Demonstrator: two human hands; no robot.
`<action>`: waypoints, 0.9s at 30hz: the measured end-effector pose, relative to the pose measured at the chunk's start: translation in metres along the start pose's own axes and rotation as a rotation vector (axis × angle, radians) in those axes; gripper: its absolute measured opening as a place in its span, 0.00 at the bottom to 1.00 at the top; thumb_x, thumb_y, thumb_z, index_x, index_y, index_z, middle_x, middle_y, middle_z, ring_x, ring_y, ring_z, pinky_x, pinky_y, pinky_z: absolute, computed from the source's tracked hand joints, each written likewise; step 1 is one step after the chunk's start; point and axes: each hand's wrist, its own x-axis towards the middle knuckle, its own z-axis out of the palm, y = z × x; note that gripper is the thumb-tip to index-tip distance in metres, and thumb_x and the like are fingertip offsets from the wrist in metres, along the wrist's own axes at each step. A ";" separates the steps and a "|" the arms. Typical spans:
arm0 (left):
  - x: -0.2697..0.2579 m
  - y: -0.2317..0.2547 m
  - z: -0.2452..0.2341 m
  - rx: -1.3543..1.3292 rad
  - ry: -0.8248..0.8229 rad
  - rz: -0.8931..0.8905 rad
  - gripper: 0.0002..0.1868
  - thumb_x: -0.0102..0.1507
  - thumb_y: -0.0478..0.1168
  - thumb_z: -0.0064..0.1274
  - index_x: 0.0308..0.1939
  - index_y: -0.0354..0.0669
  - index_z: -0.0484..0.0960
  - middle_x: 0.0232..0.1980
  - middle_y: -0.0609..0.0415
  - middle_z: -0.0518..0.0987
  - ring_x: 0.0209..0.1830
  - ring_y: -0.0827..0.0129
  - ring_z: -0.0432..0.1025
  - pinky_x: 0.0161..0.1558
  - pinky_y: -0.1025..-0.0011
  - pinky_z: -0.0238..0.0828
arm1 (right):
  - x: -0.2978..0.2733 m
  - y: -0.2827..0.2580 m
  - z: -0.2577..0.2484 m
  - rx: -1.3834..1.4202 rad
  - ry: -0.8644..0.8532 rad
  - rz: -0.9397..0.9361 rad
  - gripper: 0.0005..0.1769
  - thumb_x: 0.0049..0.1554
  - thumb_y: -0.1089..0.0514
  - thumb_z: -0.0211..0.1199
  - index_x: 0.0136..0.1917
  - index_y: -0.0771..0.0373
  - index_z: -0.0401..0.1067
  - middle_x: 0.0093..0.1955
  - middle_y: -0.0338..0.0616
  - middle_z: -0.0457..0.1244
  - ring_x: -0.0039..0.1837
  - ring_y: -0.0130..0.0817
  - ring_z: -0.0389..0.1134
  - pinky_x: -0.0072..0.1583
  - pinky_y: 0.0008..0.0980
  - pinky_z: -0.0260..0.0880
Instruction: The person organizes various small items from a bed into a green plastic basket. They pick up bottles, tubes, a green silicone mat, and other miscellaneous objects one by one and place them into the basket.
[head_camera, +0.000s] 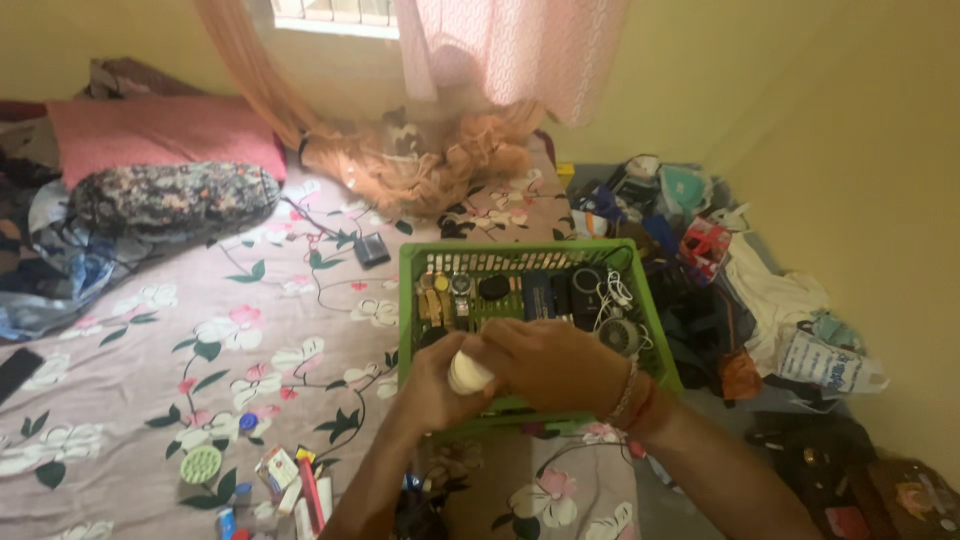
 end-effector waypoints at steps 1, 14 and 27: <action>-0.001 0.002 -0.002 -0.021 -0.015 0.050 0.24 0.52 0.40 0.70 0.49 0.40 0.80 0.44 0.50 0.84 0.44 0.64 0.82 0.46 0.66 0.79 | 0.000 0.001 0.003 -0.035 0.081 -0.063 0.23 0.61 0.46 0.57 0.63 0.61 0.66 0.51 0.40 0.63 0.52 0.35 0.70 0.44 0.34 0.73; 0.060 0.020 -0.009 0.348 0.081 0.108 0.44 0.50 0.51 0.72 0.66 0.40 0.71 0.58 0.38 0.76 0.56 0.45 0.73 0.54 0.54 0.70 | 0.016 0.067 0.011 -0.124 0.121 0.132 0.21 0.60 0.43 0.61 0.56 0.61 0.70 0.45 0.45 0.65 0.45 0.43 0.70 0.43 0.41 0.71; 0.033 -0.139 -0.031 0.402 0.489 -0.138 0.16 0.60 0.35 0.56 0.52 0.35 0.80 0.48 0.41 0.77 0.48 0.51 0.75 0.51 0.59 0.72 | -0.012 0.145 0.083 0.252 -0.109 0.497 0.22 0.61 0.49 0.60 0.64 0.60 0.66 0.61 0.53 0.62 0.61 0.56 0.67 0.59 0.48 0.69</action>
